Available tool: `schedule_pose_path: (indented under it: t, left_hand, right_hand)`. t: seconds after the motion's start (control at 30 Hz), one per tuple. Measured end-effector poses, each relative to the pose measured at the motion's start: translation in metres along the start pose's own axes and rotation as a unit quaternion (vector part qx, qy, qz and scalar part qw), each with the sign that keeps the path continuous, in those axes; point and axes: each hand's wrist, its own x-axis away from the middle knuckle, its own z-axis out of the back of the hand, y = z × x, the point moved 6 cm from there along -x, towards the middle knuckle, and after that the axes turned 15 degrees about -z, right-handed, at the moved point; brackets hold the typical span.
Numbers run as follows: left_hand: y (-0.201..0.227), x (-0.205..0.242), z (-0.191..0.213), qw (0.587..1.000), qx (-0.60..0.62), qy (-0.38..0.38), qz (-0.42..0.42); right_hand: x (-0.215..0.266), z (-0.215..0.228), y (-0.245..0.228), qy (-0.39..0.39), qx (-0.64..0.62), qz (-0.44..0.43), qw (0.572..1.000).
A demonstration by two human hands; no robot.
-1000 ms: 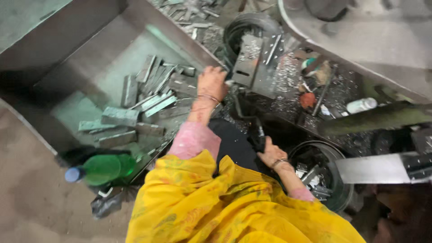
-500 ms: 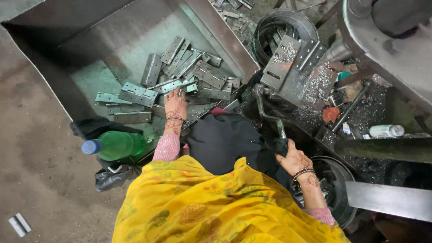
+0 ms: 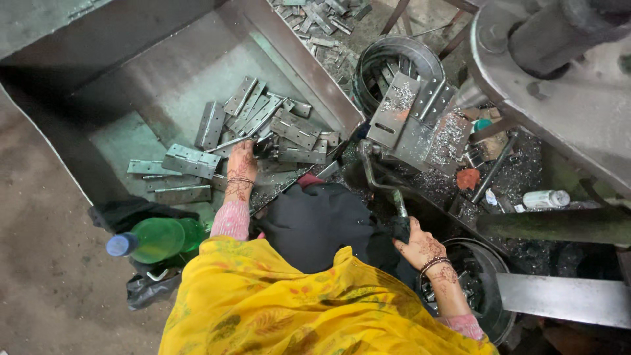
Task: The person operates a manual press machine to process small metal pieces. They repeatedly pick up metal pieces from a bin, place them under the press, and activate the machine using a lever. Processed pieces are then moved to a collection area.
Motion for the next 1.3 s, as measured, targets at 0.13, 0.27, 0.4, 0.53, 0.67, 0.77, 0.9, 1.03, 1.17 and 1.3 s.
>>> schedule_pose_path:
  t: [0.13, 0.27, 0.4, 0.53, 0.67, 0.77, 0.9, 1.03, 1.17, 1.3]
  left_hand:
    - [-0.003, -0.004, 0.002, 0.982, 0.061, 0.063, 0.168]
    - [0.014, -0.013, -0.013, 0.895, 0.287, 0.049, 0.337]
    - [0.090, -0.074, -0.019, 0.845, 0.471, 0.073, 0.241]
    - [0.229, -0.131, -0.007, 0.917, 0.394, 0.061, 0.007]
    - [0.366, -0.123, -0.004, 0.949, 0.195, -0.115, -0.219]
    - [0.412, -0.114, 0.001, 0.917, 0.088, -0.162, -0.353]
    - [0.404, -0.112, -0.007, 0.902, 0.189, -0.222, -0.318]
    - [0.401, -0.102, -0.020, 0.875, 0.266, -0.214, -0.342]
    - [0.402, -0.090, -0.028, 0.877, 0.079, -0.173, -0.442]
    - [0.395, -0.093, -0.023, 0.925, -0.010, -0.154, -0.348]
  right_hand:
    - [-0.001, 0.000, 0.001, -0.002, -0.005, -0.001, 1.000]
    - [0.000, -0.003, 0.007, -0.006, -0.028, 0.006, 1.000]
    - [-0.003, -0.008, 0.008, 0.000, -0.042, 0.021, 0.999]
    - [-0.006, -0.010, 0.012, 0.006, -0.060, 0.031, 0.998]
    - [-0.004, -0.014, 0.010, 0.002, -0.065, 0.035, 0.997]
    - [-0.007, -0.013, 0.014, -0.001, -0.057, 0.034, 0.998]
    - [-0.010, -0.018, 0.013, 0.015, -0.063, 0.052, 0.997]
    - [-0.012, -0.017, 0.012, 0.013, -0.069, 0.058, 0.996]
    - [-0.006, -0.014, 0.012, -0.002, -0.076, 0.052, 0.996]
    - [0.001, -0.005, 0.011, -0.026, -0.071, 0.042, 0.996]
